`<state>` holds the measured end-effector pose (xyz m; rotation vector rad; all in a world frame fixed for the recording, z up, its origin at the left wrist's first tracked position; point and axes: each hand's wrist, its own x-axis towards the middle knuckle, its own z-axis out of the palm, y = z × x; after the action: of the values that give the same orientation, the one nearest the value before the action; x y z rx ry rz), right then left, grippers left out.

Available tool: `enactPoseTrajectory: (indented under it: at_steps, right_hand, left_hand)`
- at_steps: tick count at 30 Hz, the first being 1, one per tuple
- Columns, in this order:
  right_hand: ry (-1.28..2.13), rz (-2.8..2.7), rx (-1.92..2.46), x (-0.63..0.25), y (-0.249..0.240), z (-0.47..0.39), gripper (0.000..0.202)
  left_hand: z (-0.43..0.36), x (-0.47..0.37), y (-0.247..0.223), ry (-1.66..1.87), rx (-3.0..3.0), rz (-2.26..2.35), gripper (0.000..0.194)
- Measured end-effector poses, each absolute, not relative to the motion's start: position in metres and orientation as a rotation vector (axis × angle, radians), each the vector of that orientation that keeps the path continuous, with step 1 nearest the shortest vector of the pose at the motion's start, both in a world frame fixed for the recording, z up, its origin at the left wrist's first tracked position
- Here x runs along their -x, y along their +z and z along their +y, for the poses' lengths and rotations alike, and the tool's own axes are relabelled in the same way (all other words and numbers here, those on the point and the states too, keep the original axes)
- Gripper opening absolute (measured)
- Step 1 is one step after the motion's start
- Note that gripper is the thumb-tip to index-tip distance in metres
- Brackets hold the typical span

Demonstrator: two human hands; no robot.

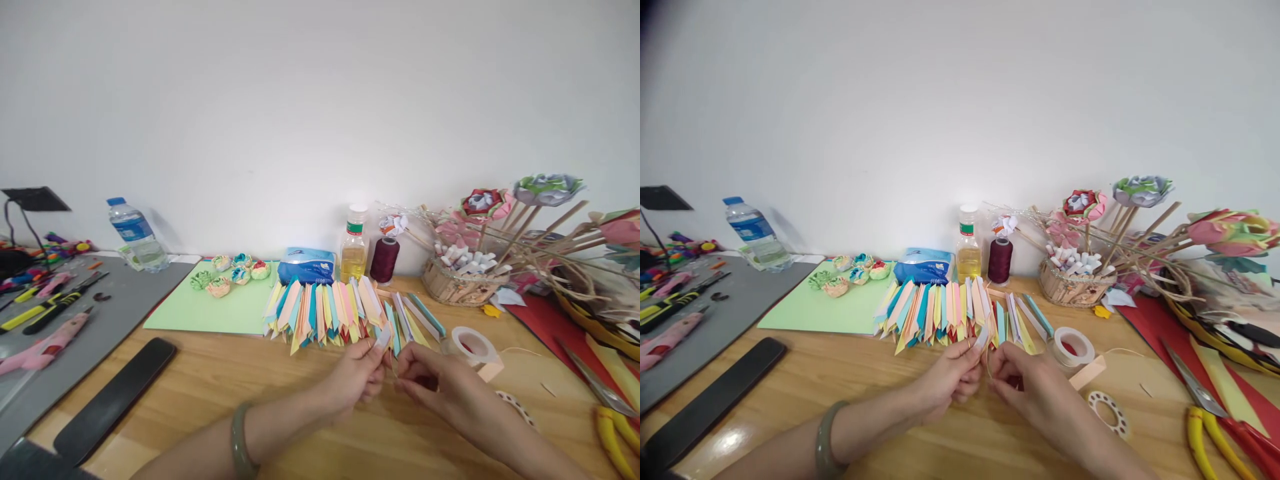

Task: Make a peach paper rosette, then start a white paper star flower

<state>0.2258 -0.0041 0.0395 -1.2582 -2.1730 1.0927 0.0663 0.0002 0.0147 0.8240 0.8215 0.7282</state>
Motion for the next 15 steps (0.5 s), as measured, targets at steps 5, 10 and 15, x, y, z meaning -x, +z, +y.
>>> enactPoseTrajectory:
  at_steps: [5,10,15]
  right_hand:
    - [1.117,-2.183,1.466,-0.229,0.034,0.001,0.011]
    - [1.442,-1.873,1.351,-0.223,0.032,0.001,0.03]
    - [1.8,-1.519,1.27,-0.217,0.023,0.002,0.045]
  left_hand:
    - [0.001,-0.066,0.014,0.736,-0.829,0.818,0.04]
    - [0.003,-0.066,0.012,0.757,-0.842,0.824,0.041]
    - [0.002,-0.07,0.009,0.825,-0.93,0.879,0.042]
